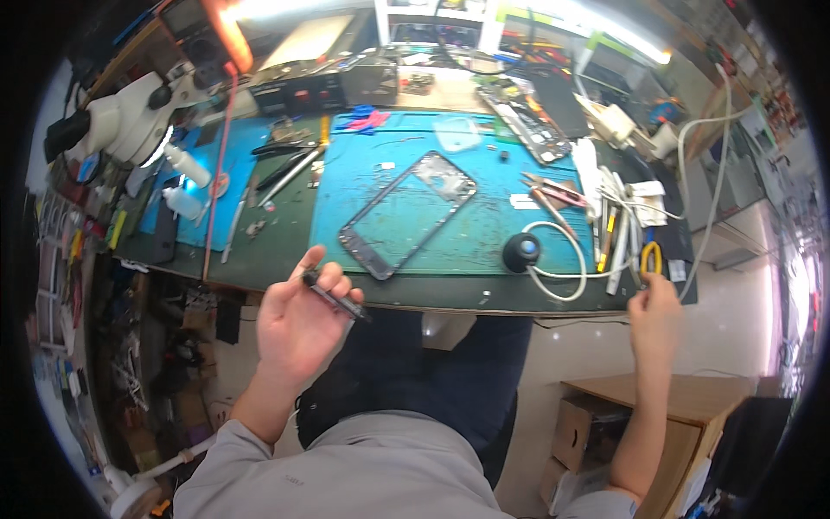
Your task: The person cleans a smartphone frame with a brush and tweezers, then uses a heat gun to warm the frame. They retrieve a cable and a tube of adhesive, apply the adhesive to the frame edges, and continue cleaning and inspecting the frame with tweezers and a brush.
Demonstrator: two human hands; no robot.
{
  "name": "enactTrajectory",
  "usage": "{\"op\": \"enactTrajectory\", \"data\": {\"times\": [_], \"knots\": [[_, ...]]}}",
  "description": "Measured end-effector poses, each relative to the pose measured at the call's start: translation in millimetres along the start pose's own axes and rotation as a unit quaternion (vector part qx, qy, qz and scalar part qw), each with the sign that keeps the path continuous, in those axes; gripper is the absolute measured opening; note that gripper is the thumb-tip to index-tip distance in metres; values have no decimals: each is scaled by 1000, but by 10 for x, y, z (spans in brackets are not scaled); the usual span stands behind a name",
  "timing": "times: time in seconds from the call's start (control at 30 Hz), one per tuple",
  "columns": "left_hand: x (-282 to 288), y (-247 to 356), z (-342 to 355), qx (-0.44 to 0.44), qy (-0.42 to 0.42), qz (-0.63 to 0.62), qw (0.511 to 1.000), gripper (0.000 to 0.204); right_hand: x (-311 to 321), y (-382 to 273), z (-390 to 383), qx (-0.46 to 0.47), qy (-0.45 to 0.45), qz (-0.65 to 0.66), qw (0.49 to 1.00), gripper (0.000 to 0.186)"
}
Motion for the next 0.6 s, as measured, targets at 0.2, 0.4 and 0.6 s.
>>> {"op": "enactTrajectory", "data": {"times": [0.2, 0.4, 0.6], "knots": [[55, 16, -61, -43, -10, 93, 995, 37, 338, -39, -126, -35, 213, 256, 942, 24], [-15, -34, -64, -79, 13, 227, 971, 34, 447, -792, -468, 48, 241, 411, 878, 25], [147, 88, -192, -89, -1, 302, 949, 26, -42, -1808, -340, 278, 33, 441, 853, 27]]}}
Point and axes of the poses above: each hand's wrist, its own z-axis towards the middle knuckle, its own x-axis out of the back of the hand, y = z × x, the point moved 1 cm from there along z, towards the middle knuckle, and after that the axes turned 8 degrees about z, right-handed, at the moved point
